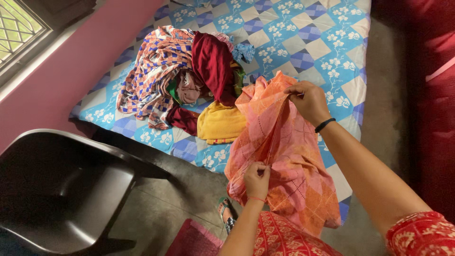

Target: The person folds an orange patterned cloth by hand on a bed, smoothing it flat after completing the folds.

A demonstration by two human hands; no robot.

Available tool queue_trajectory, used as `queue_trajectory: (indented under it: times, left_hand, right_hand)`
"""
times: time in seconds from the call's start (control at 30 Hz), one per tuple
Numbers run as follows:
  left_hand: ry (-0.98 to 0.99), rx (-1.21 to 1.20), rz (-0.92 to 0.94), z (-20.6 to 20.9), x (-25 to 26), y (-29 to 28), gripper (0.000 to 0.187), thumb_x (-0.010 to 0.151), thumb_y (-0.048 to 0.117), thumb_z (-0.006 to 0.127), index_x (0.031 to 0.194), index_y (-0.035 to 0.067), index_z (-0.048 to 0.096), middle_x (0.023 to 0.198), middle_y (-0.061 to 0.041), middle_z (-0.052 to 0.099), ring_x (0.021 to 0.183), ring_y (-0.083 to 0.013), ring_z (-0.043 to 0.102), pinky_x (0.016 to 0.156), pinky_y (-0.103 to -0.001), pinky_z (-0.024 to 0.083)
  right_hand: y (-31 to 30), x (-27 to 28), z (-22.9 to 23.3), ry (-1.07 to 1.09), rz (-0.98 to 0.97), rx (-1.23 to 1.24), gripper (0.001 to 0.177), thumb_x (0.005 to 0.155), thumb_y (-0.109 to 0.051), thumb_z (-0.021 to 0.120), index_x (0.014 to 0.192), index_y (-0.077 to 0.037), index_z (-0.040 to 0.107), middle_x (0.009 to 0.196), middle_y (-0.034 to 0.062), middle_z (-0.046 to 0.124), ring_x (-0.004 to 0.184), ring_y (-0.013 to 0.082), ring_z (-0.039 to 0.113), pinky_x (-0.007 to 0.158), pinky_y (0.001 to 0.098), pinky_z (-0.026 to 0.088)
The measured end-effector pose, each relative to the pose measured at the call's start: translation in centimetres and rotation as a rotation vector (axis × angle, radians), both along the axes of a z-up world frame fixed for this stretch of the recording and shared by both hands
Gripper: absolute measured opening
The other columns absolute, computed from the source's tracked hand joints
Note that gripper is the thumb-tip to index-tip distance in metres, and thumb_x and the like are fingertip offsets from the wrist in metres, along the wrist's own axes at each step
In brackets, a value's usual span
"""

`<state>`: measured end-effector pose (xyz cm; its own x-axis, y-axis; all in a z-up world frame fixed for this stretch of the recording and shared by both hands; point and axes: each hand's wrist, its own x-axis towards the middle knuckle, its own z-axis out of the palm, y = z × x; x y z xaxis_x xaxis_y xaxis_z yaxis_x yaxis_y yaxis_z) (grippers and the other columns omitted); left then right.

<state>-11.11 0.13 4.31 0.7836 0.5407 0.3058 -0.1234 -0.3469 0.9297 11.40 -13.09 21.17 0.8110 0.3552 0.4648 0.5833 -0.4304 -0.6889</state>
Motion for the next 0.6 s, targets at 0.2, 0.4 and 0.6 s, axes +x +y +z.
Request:
queue_trajectory:
  times: [0.2,0.4,0.6]
  left_hand:
    - [-0.068,0.092,-0.002,-0.5,0.5,-0.8,0.015,0.077,0.000,0.077,0.081,0.001,0.063,0.087,-0.014,0.070,0.080,-0.0317,0.068,0.071,-0.039,0.056]
    - [0.198,-0.118,0.054,0.5,1.5,-1.1,0.015,0.082,0.004,0.075,0.088,0.003,0.062,0.078,-0.013,0.067,0.071,-0.0320,0.067,0.067,-0.040,0.053]
    - [0.037,0.123,-0.025,-0.9,3.5,-2.4,0.020,0.084,-0.002,0.070,0.103,0.002,0.075,0.097,-0.019,0.070,0.091,-0.0363,0.068,0.079,-0.042,0.054]
  right_hand:
    - [-0.2,-0.3,0.5,-0.021,0.004,-0.007,0.022,0.086,0.006,0.070,0.104,-0.005,0.078,0.106,0.0098,0.073,0.086,0.0204,0.071,0.076,0.0301,0.058]
    - [0.0,-0.8,1.5,-0.036,0.017,-0.014,0.022,0.087,0.005,0.071,0.105,-0.005,0.077,0.103,0.0085,0.073,0.084,0.0193,0.070,0.074,0.0296,0.057]
    - [0.2,-1.9,3.2,-0.047,0.032,-0.042,0.024,0.085,0.006,0.071,0.105,-0.006,0.078,0.104,0.0081,0.073,0.081,0.0187,0.068,0.071,0.0295,0.053]
